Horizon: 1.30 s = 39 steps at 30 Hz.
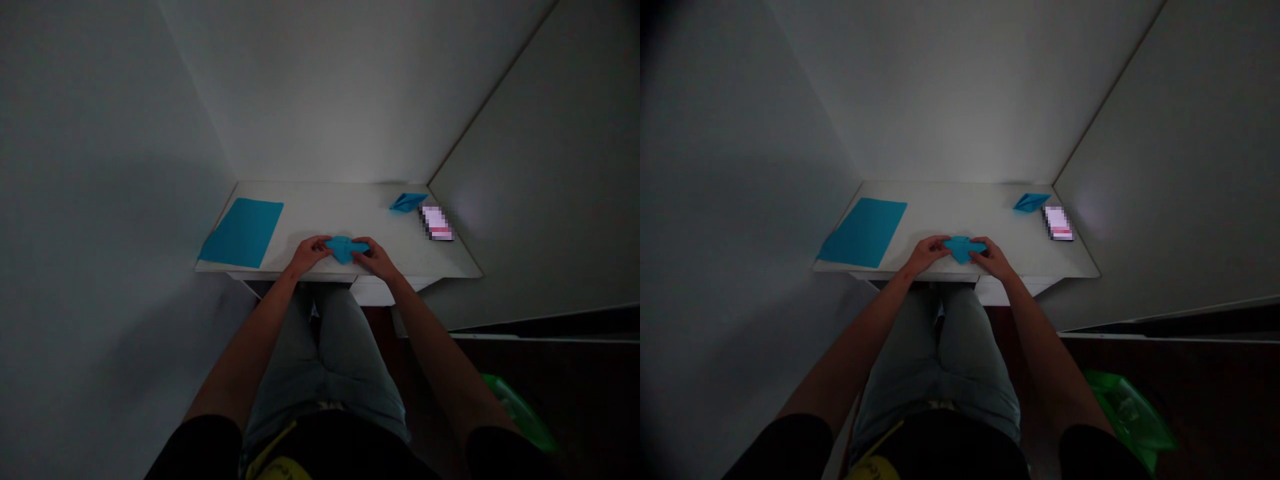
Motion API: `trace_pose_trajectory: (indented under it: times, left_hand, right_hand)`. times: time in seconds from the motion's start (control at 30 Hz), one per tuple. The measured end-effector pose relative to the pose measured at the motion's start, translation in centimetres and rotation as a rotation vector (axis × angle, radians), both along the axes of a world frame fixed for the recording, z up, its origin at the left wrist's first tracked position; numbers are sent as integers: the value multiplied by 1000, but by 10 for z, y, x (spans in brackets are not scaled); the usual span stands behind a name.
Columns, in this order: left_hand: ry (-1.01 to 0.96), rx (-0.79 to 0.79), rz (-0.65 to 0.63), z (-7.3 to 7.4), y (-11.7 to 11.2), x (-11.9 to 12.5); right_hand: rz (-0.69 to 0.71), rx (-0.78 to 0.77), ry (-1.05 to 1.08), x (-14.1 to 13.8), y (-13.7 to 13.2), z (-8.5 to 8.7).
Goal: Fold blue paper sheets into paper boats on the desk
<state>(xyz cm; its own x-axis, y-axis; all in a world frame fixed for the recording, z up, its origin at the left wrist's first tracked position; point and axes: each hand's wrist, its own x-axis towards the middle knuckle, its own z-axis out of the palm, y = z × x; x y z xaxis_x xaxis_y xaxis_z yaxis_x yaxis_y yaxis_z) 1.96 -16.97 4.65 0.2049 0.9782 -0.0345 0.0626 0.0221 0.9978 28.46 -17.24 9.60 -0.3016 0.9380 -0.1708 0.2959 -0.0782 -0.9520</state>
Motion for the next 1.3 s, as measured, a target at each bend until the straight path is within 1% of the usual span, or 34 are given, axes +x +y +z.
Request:
trace_pose_trajectory:
  times: [0.17,0.2,0.37,0.47,0.57,0.63,0.7,0.77,0.87,0.93,0.97,1.0,1.03,1.13,1.2,1.3]
  left_hand:
    - [159,76,113,2,-5,4]
    - [194,88,120,4,-6,4]
    - [273,174,-6,16,-10,4]
    - [298,225,-26,21,-12,4]
    - [337,237,-46,22,-13,6]
    - [353,239,-80,20,-14,7]
    - [343,227,-83,17,-13,8]
    - [323,182,-25,14,-13,10]
    - [269,98,113,12,-14,17]
    - [216,76,192,13,-16,25]
    - [193,83,209,14,-17,30]
    - [178,99,203,15,-18,35]
    - [169,121,171,16,-19,40]
    - [144,165,8,17,-18,52]
    - [99,155,-66,16,-16,55]
    - [31,131,-121,13,-14,54]
  right_hand:
    - [-3,21,-37,-3,0,7]
    - [-8,22,-37,-4,0,8]
    - [-61,-13,-24,-6,0,8]
    - [-83,-11,5,-6,-1,6]
    - [-64,-6,1,-5,1,4]
    - [-43,-3,-13,-5,2,4]
    - [-47,14,-21,-5,4,3]
    - [-88,64,-21,-5,5,2]
    - [-154,163,-44,-5,6,-3]
    - [-153,193,-75,-4,6,-7]
    - [-137,190,-88,-4,6,-9]
    - [-114,177,-97,-4,6,-11]
    - [-86,160,-102,-4,6,-13]
    - [-17,123,-141,-4,6,-15]
    - [6,125,-198,-3,6,-15]
    - [33,131,-254,-1,5,-16]
